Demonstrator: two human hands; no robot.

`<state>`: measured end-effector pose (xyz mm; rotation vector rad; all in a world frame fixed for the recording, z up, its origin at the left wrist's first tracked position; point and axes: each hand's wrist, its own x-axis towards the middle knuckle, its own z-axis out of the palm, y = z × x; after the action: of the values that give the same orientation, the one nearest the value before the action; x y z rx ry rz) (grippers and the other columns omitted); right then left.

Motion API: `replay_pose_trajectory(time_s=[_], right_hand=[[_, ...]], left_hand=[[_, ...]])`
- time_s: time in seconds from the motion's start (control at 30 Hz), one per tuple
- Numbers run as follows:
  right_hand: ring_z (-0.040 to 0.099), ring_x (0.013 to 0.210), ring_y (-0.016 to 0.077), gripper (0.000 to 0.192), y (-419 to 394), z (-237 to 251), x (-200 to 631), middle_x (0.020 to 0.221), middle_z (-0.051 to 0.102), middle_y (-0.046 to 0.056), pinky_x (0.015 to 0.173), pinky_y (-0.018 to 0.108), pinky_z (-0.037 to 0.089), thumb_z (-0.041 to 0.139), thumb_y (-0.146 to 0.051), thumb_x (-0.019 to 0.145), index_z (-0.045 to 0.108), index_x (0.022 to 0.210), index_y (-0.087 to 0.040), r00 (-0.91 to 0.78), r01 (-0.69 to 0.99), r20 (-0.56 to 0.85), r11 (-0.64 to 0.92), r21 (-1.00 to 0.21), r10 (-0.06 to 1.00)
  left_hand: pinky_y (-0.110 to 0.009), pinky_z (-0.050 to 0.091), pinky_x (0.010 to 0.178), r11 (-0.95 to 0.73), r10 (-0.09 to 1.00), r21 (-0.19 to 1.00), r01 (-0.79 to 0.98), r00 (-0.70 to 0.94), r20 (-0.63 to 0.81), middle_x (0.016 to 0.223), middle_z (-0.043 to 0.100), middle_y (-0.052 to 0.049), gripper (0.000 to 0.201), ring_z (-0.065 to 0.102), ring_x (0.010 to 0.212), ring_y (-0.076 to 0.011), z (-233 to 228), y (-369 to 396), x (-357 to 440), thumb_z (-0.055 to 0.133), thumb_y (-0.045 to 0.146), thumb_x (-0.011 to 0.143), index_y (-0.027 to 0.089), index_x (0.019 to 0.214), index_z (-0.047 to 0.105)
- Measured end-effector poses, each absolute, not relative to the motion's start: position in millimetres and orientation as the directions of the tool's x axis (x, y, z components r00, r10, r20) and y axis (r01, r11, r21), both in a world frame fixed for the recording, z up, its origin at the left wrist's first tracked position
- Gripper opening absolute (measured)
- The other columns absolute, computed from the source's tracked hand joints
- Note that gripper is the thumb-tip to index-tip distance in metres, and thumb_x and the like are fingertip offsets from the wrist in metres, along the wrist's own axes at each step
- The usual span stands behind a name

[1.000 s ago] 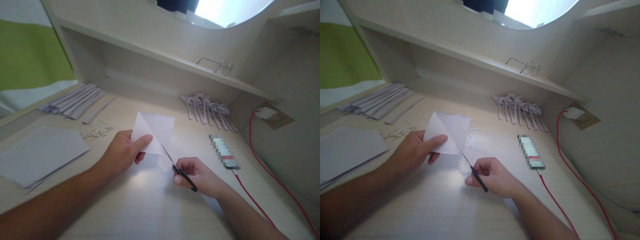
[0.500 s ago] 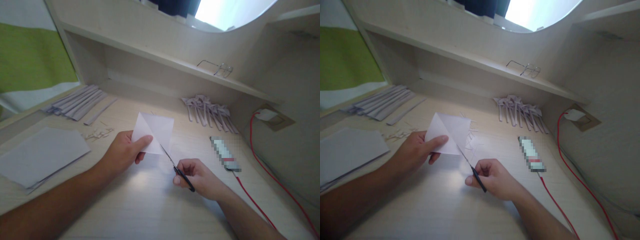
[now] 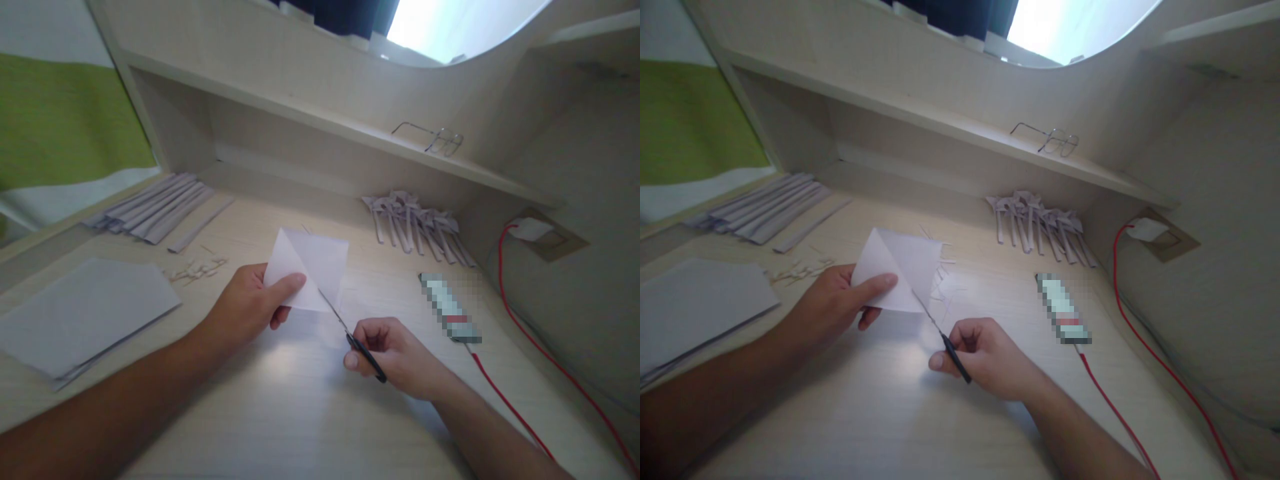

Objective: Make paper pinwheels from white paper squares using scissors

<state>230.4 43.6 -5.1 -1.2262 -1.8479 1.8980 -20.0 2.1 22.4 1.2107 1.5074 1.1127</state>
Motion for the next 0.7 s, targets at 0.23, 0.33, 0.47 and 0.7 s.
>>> replay_pose_trajectory(time_s=[0.23, 0.33, 0.47, 0.7], right_hand=[[0.035, 0.053, 0.0076, 0.046, 43.6, -6.2, 230.6, 0.057, 0.047, -0.007, 0.049, 0.025, 0.021, 0.089, -0.050, 0.068, 0.057, 0.067, -0.017, -0.624, 0.390, -0.400, -0.176, -0.904, 0.671], [0.033, 0.052, 0.0072, 0.047, 43.6, -6.2, 230.1, 0.056, 0.045, -0.007, 0.049, 0.024, 0.020, 0.089, -0.049, 0.067, 0.056, 0.066, -0.017, -0.623, 0.380, -0.395, -0.181, -0.907, 0.675], [0.034, 0.052, 0.0068, 0.049, 43.1, -4.2, 228.1, 0.056, 0.045, -0.008, 0.048, 0.024, 0.021, 0.090, -0.050, 0.066, 0.054, 0.064, -0.017, -0.629, 0.361, -0.392, -0.195, -0.912, 0.671], [0.037, 0.051, 0.0070, 0.048, 42.1, -2.4, 226.2, 0.054, 0.052, -0.006, 0.048, 0.024, 0.023, 0.089, -0.051, 0.066, 0.056, 0.062, -0.017, -0.622, 0.341, -0.389, -0.213, -0.916, 0.679]], left_hand=[[-0.024, 0.035, 0.049, 0.106, 0.994, 0.975, 0.196, -0.050, -0.098, 0.044, 0.053, 0.002, 0.047, 0.045, 0.044, -0.0119, 16.9, 1.0, -17.4, 0.059, 0.048, 0.087, 0.020, 0.049, 0.050], [-0.024, 0.035, 0.050, 0.111, 0.994, 0.973, 0.200, -0.042, -0.105, 0.045, 0.053, 0.002, 0.048, 0.045, 0.045, -0.0122, 15.9, 0.2, -16.8, 0.058, 0.048, 0.087, 0.020, 0.049, 0.050], [-0.025, 0.036, 0.052, 0.104, 0.995, 0.969, 0.223, -0.036, -0.098, 0.044, 0.053, 0.001, 0.049, 0.046, 0.046, -0.0132, 16.3, 0.2, -16.3, 0.056, 0.050, 0.088, 0.021, 0.049, 0.050], [-0.024, 0.036, 0.051, 0.117, 0.993, 0.979, 0.169, -0.043, -0.111, 0.045, 0.053, 0.002, 0.049, 0.047, 0.046, -0.0122, 13.3, 1.1, -16.4, 0.058, 0.049, 0.088, 0.020, 0.049, 0.050]])
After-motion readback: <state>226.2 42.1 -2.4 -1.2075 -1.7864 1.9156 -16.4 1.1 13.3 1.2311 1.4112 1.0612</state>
